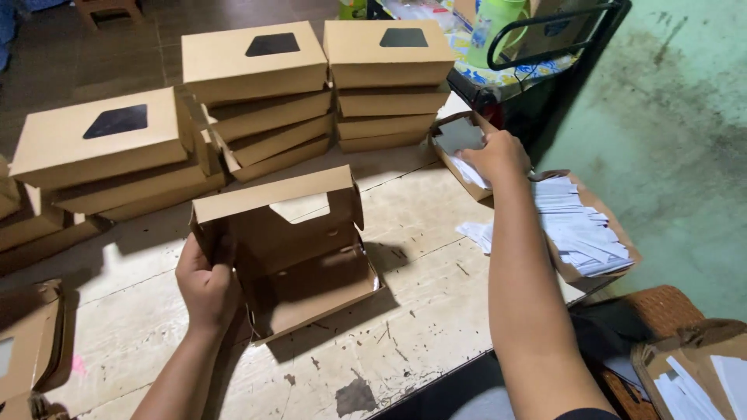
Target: Assembling a cardboard gift box by folding the template, tucking in tabs, and adding paper lining.
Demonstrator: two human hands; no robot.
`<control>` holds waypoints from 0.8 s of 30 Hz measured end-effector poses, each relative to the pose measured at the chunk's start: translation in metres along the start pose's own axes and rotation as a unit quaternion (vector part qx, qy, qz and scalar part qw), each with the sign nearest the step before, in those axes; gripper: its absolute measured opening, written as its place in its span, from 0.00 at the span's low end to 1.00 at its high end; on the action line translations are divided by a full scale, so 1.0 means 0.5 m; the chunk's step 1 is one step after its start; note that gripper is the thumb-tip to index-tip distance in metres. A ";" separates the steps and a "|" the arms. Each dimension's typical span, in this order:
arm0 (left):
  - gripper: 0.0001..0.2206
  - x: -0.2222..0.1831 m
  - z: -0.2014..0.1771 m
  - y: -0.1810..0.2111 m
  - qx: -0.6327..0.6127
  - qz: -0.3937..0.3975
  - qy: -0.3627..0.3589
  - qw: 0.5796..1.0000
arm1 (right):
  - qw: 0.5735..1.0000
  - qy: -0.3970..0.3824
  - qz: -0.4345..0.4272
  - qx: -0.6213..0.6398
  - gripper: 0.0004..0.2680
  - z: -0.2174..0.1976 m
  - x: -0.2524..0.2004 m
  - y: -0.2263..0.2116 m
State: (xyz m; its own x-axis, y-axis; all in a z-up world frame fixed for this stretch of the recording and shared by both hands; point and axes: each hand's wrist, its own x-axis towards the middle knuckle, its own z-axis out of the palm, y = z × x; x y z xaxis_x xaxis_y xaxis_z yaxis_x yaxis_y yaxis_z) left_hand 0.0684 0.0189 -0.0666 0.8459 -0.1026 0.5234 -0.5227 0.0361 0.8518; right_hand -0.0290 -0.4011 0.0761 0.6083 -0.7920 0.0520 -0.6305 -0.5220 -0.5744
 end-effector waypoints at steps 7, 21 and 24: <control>0.11 0.001 0.023 0.052 0.008 -0.005 0.007 1.000 | 0.996 0.086 -0.011 -0.007 0.12 0.100 0.160 0.128; 0.21 0.009 0.016 0.014 0.014 -0.035 0.047 0.998 | 0.668 -0.009 -0.740 0.080 0.06 0.087 -0.364 -0.204; 0.14 0.007 0.014 0.036 0.002 -0.046 0.051 0.998 | 0.696 -0.372 -0.562 -0.247 0.14 0.124 -0.388 -0.210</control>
State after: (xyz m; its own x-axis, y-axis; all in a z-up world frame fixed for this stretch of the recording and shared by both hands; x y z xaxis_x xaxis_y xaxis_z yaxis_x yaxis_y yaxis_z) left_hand 0.0613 0.0122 -0.0494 0.8970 -0.0033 0.4420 -0.4418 0.0276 0.8967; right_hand -0.0509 -0.1731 0.0755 0.8166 0.4928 -0.3007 0.4691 -0.8700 -0.1519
